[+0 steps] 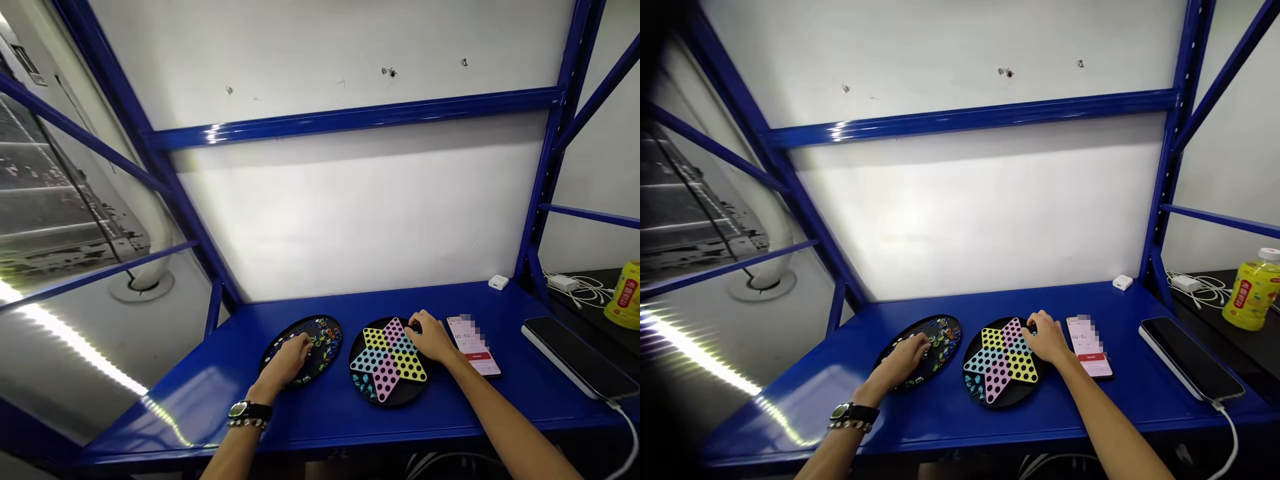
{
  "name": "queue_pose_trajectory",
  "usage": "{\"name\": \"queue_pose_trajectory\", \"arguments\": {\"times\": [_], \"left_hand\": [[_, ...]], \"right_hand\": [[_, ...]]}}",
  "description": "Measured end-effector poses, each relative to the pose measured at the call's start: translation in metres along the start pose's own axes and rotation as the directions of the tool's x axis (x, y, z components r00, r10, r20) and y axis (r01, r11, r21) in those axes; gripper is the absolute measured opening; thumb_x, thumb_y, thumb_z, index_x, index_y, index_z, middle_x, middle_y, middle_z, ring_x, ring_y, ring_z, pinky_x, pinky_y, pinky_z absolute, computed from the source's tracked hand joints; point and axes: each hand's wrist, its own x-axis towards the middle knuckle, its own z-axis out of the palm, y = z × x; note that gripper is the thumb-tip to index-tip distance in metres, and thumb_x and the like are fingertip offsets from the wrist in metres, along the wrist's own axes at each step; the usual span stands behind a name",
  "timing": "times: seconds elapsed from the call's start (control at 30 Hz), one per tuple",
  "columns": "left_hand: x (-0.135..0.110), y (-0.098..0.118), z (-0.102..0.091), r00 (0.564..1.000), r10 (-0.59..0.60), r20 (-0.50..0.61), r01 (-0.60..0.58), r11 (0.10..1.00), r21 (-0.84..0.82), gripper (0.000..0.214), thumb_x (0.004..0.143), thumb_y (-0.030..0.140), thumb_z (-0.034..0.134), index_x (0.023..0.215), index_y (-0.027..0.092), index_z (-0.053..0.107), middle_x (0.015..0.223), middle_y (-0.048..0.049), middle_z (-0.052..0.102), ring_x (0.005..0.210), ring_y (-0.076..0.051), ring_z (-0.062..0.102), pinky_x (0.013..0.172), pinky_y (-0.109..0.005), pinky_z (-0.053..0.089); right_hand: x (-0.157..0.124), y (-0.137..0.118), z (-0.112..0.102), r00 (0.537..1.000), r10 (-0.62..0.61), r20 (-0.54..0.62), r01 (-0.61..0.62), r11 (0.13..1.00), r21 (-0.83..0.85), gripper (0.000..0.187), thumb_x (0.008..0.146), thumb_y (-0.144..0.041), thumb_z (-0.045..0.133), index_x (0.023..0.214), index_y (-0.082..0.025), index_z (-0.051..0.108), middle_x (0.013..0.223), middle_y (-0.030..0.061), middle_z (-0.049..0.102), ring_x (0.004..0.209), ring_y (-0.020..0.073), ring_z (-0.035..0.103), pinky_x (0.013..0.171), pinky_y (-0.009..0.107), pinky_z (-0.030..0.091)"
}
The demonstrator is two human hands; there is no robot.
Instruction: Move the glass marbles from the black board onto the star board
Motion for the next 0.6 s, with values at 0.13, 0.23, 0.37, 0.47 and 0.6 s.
{"name": "queue_pose_trajectory", "arguments": {"times": [0.13, 0.23, 0.37, 0.47, 0.6], "left_hand": [[0.002, -0.004, -0.006, 0.999, 0.012, 0.036, -0.011, 1.0, -0.021, 0.026, 0.092, 0.037, 0.037, 0.09, 0.021, 0.058, 0.086, -0.0069, 0.07, 0.085, -0.024, 0.067, 0.077, -0.034, 0.046], [0.004, -0.001, -0.006, 1.0, -0.004, 0.007, 0.004, 1.0, 0.004, 0.025, 0.093, 0.033, 0.036, 0.09, 0.02, 0.058, 0.089, -0.0084, 0.07, 0.09, -0.025, 0.066, 0.08, -0.035, 0.046], [0.007, 0.013, 0.001, 1.0, 0.025, -0.017, -0.024, 0.999, 0.029, 0.029, 0.096, 0.035, 0.032, 0.099, 0.02, 0.056, 0.098, -0.0107, 0.069, 0.094, -0.026, 0.065, 0.083, -0.036, 0.046], [0.01, 0.026, 0.008, 1.0, -0.004, -0.03, 0.008, 0.992, 0.124, 0.038, 0.098, 0.039, 0.027, 0.108, 0.015, 0.054, 0.102, -0.0161, 0.068, 0.097, -0.03, 0.066, 0.082, -0.04, 0.048], [0.016, 0.036, 0.016, 0.999, 0.003, -0.043, 0.006, 0.981, 0.195, 0.041, 0.098, 0.035, 0.025, 0.121, 0.011, 0.05, 0.11, -0.0221, 0.064, 0.102, -0.035, 0.066, 0.081, -0.044, 0.049]], "right_hand": [[-0.001, -0.001, -0.001, 1.0, -0.002, 0.001, 0.002, 1.0, 0.009, 0.014, 0.089, -0.033, 0.052, 0.085, -0.023, 0.06, 0.094, 0.0024, 0.062, 0.087, 0.0183, 0.058, 0.075, 0.031, 0.035], [-0.001, -0.002, -0.002, 1.0, 0.0, 0.007, 0.0, 1.0, 0.013, 0.014, 0.089, -0.034, 0.052, 0.086, -0.023, 0.06, 0.095, 0.0026, 0.062, 0.088, 0.0185, 0.058, 0.076, 0.031, 0.035], [-0.001, -0.003, -0.002, 1.0, 0.011, 0.017, -0.011, 1.0, 0.011, 0.015, 0.089, -0.035, 0.052, 0.087, -0.023, 0.061, 0.096, 0.0027, 0.061, 0.089, 0.0187, 0.059, 0.078, 0.032, 0.036], [-0.001, -0.003, -0.002, 1.0, 0.011, 0.021, -0.011, 1.0, 0.005, 0.014, 0.089, -0.034, 0.052, 0.088, -0.023, 0.061, 0.097, 0.0026, 0.062, 0.089, 0.0186, 0.059, 0.081, 0.033, 0.036], [-0.001, -0.002, -0.001, 1.0, 0.002, 0.013, -0.002, 1.0, 0.0, 0.014, 0.089, -0.033, 0.051, 0.088, -0.023, 0.06, 0.098, 0.0027, 0.062, 0.09, 0.0186, 0.06, 0.081, 0.033, 0.035]]}}
